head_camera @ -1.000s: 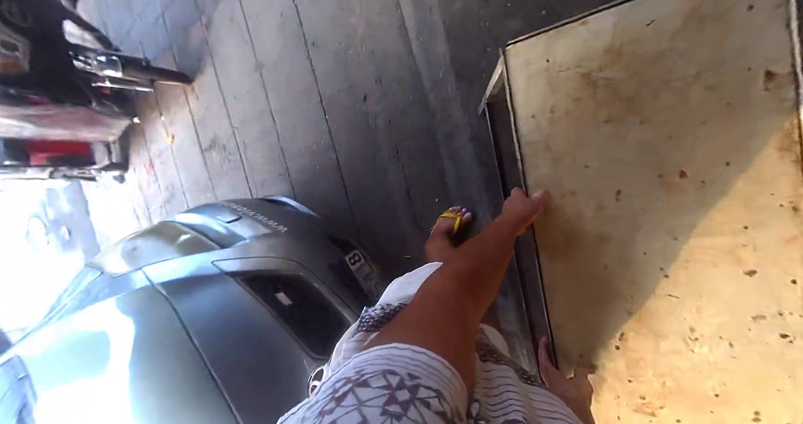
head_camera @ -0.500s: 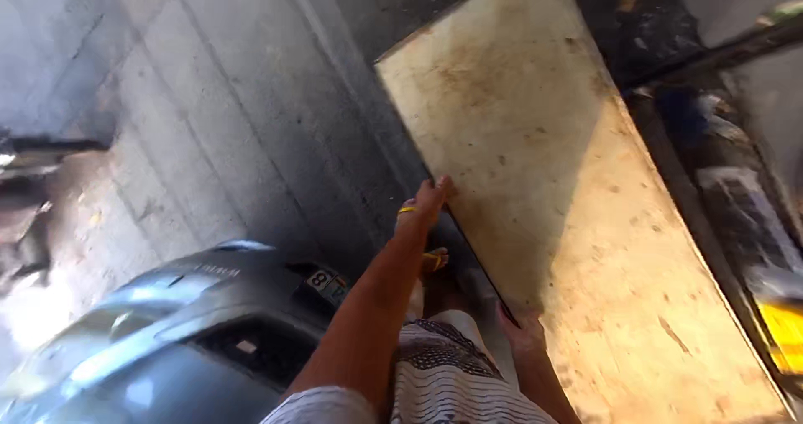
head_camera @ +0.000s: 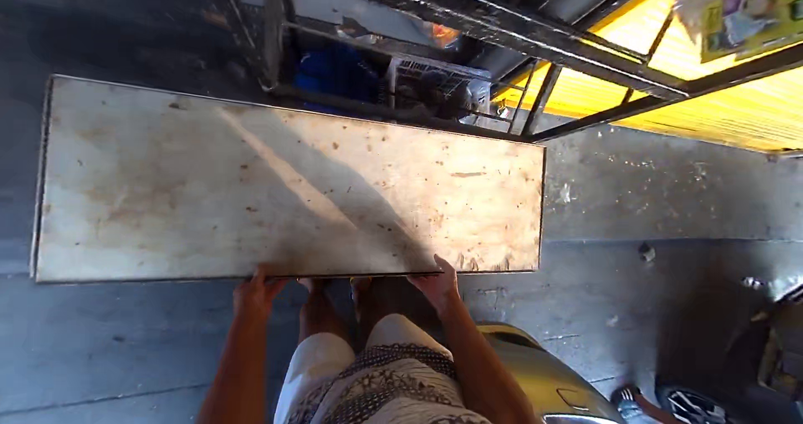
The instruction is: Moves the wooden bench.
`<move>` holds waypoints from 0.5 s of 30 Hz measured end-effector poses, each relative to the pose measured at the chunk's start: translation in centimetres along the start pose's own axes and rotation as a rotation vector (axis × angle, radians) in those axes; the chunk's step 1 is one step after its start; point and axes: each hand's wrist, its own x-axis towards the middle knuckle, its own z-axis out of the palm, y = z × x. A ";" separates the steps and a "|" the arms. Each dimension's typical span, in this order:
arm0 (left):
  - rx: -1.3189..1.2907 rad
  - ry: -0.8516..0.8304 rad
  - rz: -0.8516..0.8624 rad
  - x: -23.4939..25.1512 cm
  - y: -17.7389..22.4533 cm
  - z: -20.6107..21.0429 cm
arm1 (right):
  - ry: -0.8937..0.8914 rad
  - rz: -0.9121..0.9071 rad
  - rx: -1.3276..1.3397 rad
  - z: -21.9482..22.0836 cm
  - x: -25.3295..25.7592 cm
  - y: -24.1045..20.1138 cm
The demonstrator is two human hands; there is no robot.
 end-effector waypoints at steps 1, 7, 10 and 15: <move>-0.006 -0.002 -0.013 0.0 0.2 0.1 | 0.005 -0.020 -0.035 0.0 0.0 -0.1; -0.047 0.011 -0.081 0.8 0.3 -0.6 | 0.003 -0.009 -0.216 -1.1 1.5 0.4; 0.115 0.049 -0.104 0.7 0.3 -0.9 | -0.025 0.054 -0.336 -1.5 1.9 0.6; 0.411 0.003 -0.127 0.4 -0.3 -1.9 | -0.035 0.163 -0.663 -2.0 2.1 0.3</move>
